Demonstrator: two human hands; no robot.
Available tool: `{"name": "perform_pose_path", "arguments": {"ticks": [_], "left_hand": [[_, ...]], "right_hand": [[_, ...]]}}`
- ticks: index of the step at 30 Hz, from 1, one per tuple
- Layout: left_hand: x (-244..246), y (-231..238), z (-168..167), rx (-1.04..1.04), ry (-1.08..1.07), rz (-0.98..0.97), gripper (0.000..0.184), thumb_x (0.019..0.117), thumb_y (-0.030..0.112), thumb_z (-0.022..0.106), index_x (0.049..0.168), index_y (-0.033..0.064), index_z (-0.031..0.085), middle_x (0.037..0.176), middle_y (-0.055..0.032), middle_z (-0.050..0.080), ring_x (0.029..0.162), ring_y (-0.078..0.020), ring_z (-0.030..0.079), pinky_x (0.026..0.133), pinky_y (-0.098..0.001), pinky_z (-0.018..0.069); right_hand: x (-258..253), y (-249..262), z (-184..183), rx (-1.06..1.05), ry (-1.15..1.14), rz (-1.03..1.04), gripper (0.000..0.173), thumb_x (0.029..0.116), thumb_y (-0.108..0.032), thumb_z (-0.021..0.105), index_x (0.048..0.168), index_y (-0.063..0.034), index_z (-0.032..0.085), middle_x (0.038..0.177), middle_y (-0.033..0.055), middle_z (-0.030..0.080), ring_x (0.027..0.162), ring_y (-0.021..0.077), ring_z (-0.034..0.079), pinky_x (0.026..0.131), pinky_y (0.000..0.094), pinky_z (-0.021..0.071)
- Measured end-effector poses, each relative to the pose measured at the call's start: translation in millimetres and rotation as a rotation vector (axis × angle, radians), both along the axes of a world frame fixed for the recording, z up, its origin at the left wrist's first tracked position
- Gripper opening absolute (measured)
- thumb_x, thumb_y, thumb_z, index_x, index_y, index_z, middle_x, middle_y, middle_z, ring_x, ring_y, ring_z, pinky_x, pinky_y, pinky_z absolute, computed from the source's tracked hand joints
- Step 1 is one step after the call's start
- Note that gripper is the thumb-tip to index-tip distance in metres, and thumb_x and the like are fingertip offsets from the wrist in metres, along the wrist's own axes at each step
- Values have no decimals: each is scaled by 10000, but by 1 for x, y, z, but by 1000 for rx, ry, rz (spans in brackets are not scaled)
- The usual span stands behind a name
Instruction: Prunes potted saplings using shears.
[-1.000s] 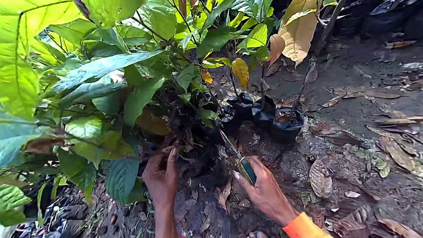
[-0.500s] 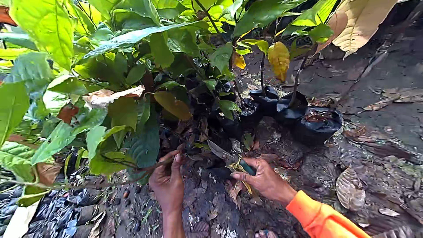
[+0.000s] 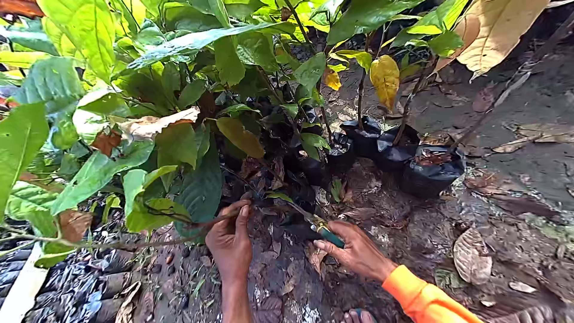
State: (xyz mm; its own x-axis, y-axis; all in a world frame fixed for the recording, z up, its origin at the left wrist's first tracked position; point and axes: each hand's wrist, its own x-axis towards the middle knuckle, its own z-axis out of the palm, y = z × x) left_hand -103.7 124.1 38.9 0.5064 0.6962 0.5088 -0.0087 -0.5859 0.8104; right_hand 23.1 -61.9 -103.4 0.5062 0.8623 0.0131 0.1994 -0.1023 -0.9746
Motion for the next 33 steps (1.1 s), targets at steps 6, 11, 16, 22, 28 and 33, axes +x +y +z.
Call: {"name": "perform_pose_path", "arguments": {"ticks": [6, 11, 16, 22, 28, 33], "left_hand": [[-4, 1, -3, -4, -22, -39, 136, 953, -22, 616, 1026, 43, 711, 1012, 40, 761, 876, -99, 743, 813, -288, 643], [-4, 0, -5, 5, -40, -65, 130, 954, 12, 646, 1023, 77, 735, 1016, 52, 764, 890, -103, 745, 822, -295, 643], [-5, 1, -5, 18, -26, -59, 123, 957, 21, 642, 1024, 71, 732, 1009, 51, 765, 882, -97, 743, 817, -284, 639], [-5, 3, -6, 40, -24, -78, 97, 971, 87, 667, 1039, 95, 736, 1018, 57, 761, 873, -99, 741, 810, -288, 641], [-7, 2, -7, 45, -31, -82, 102, 983, 107, 661, 1049, 107, 738, 1034, 62, 760, 880, -98, 741, 813, -285, 640], [-6, 2, -8, 33, -42, -81, 109, 976, 97, 666, 1047, 123, 745, 1038, 68, 760, 881, -95, 741, 812, -281, 638]], "right_hand": [[18, 19, 29, 84, -242, 61, 470, 962, -465, 657, 936, 3, 692, 874, 169, 685, 858, 309, 685, 782, 468, 565], [26, 28, 40, 56, -237, 200, 474, 973, -466, 647, 955, 6, 681, 876, 173, 674, 876, 317, 673, 807, 476, 543], [25, 30, 38, 127, -265, 185, 459, 968, -454, 660, 936, 3, 685, 856, 161, 673, 851, 294, 672, 783, 452, 549], [28, 27, 37, 129, -277, 180, 446, 959, -433, 683, 925, 12, 686, 864, 176, 674, 857, 310, 678, 779, 461, 559], [28, 26, 39, 175, -362, 145, 408, 952, -402, 692, 887, 1, 692, 824, 162, 678, 810, 297, 685, 734, 447, 565], [27, 28, 35, 265, -424, 69, 365, 945, -345, 705, 827, 0, 680, 770, 147, 674, 748, 267, 683, 692, 398, 567]]}}
